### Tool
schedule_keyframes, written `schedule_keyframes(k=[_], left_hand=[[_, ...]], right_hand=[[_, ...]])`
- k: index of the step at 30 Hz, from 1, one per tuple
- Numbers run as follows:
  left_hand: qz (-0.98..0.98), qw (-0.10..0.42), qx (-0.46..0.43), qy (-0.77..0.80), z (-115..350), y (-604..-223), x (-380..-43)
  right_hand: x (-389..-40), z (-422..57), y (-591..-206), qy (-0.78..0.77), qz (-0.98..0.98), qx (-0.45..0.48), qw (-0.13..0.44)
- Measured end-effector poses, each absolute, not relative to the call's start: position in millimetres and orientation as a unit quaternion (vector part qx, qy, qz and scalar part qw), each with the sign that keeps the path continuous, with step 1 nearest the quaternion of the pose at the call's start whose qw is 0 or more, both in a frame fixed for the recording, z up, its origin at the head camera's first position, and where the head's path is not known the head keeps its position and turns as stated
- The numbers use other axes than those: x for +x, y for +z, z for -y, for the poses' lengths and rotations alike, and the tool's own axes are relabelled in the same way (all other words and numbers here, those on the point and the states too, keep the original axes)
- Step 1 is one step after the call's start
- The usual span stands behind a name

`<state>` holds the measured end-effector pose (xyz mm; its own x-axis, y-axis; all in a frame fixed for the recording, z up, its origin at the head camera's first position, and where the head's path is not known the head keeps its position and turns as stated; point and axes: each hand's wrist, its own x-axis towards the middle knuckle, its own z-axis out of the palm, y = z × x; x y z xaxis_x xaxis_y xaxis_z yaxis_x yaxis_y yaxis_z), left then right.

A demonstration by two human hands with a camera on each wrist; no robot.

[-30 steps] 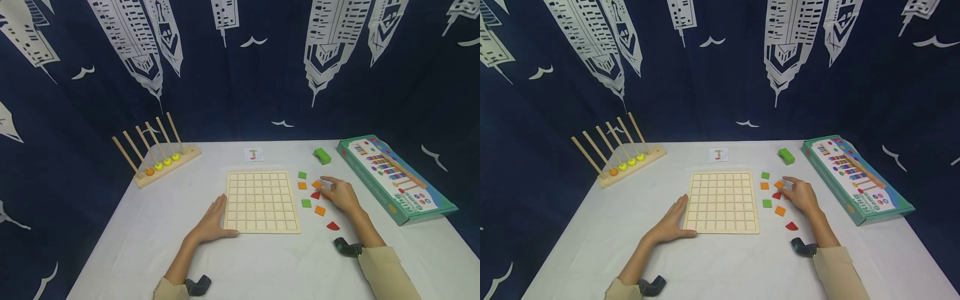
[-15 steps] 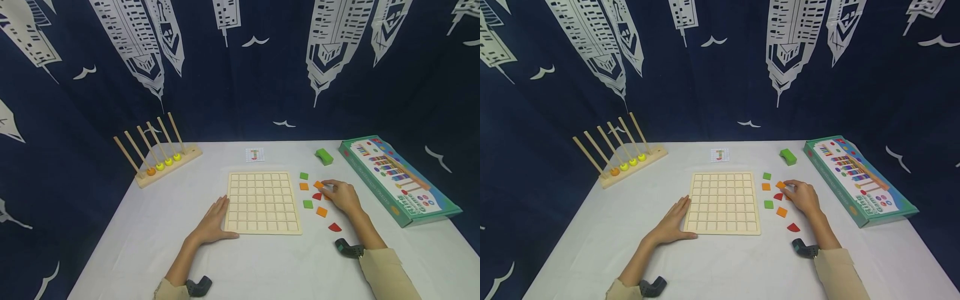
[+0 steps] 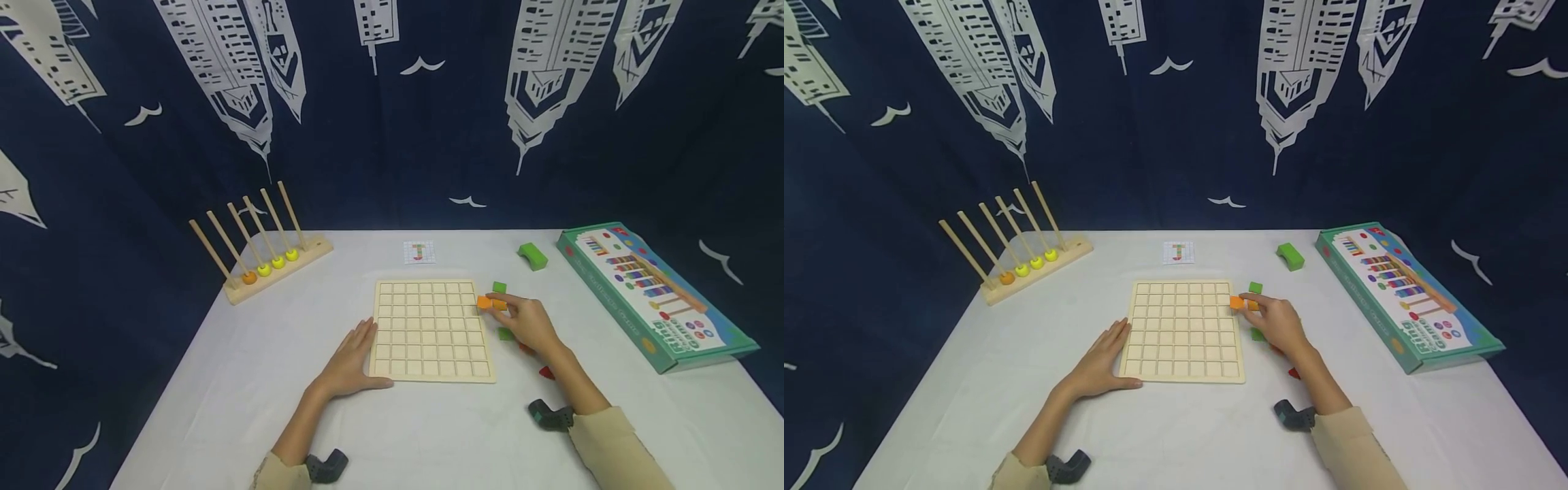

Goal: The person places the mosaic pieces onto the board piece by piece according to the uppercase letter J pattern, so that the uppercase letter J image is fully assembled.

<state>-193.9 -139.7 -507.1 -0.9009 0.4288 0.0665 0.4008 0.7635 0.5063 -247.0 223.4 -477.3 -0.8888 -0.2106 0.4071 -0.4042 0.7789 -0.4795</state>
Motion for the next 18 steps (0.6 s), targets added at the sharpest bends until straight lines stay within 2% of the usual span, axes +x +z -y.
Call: schedule_keyframes(k=[8,18], left_hand=[[-0.946,0.022,0.213,0.245,137.6,-505.0,-192.2],[-0.948,0.023,0.214,0.234,136.5,-503.7,-191.9]], right_hand=[[-259.0,-163.2,-485.2,0.321,0.915,0.211,0.123],[-282.7,-111.8,-486.9,0.322,0.917,0.207,0.111]])
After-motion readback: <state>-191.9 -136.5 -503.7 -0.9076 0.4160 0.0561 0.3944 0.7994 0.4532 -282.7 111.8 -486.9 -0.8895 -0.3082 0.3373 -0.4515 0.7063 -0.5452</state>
